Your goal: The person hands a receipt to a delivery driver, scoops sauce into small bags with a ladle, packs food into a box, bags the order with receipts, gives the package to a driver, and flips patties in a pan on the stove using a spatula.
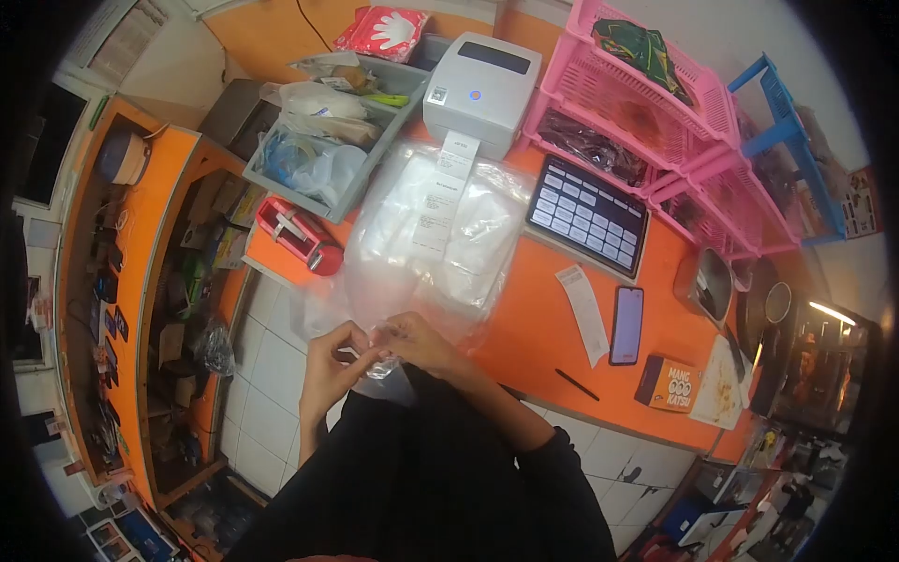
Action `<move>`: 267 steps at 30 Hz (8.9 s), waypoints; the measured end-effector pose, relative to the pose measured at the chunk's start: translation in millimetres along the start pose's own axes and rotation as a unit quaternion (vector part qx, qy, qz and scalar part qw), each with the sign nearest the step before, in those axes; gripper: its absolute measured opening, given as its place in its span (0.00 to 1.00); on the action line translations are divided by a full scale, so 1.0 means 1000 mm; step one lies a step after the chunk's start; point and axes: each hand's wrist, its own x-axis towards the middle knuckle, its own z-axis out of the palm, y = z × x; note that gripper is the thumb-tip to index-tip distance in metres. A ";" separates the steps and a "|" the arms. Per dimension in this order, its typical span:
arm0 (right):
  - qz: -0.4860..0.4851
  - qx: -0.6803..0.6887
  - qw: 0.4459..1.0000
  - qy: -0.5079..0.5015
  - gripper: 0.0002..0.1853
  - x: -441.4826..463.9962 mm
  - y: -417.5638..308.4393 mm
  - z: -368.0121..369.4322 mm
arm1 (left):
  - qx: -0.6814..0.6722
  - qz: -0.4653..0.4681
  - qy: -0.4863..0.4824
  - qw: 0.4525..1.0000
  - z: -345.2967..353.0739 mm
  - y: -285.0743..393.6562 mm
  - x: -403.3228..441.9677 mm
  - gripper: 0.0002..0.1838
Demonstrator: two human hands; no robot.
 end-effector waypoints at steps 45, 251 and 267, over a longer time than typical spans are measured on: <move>0.050 -0.274 0.959 -0.052 0.07 0.273 -0.096 -0.079 | 0.355 0.324 0.040 0.876 -0.055 -0.038 0.036 0.02; -0.399 -0.030 0.904 0.150 0.06 -0.057 -0.134 -0.094 | -0.066 0.240 0.294 0.923 -0.015 0.029 0.142 0.06; -0.137 -0.423 0.866 0.230 0.08 -0.062 -0.020 -0.064 | 0.586 0.402 -0.051 0.702 0.062 -0.020 -0.008 0.10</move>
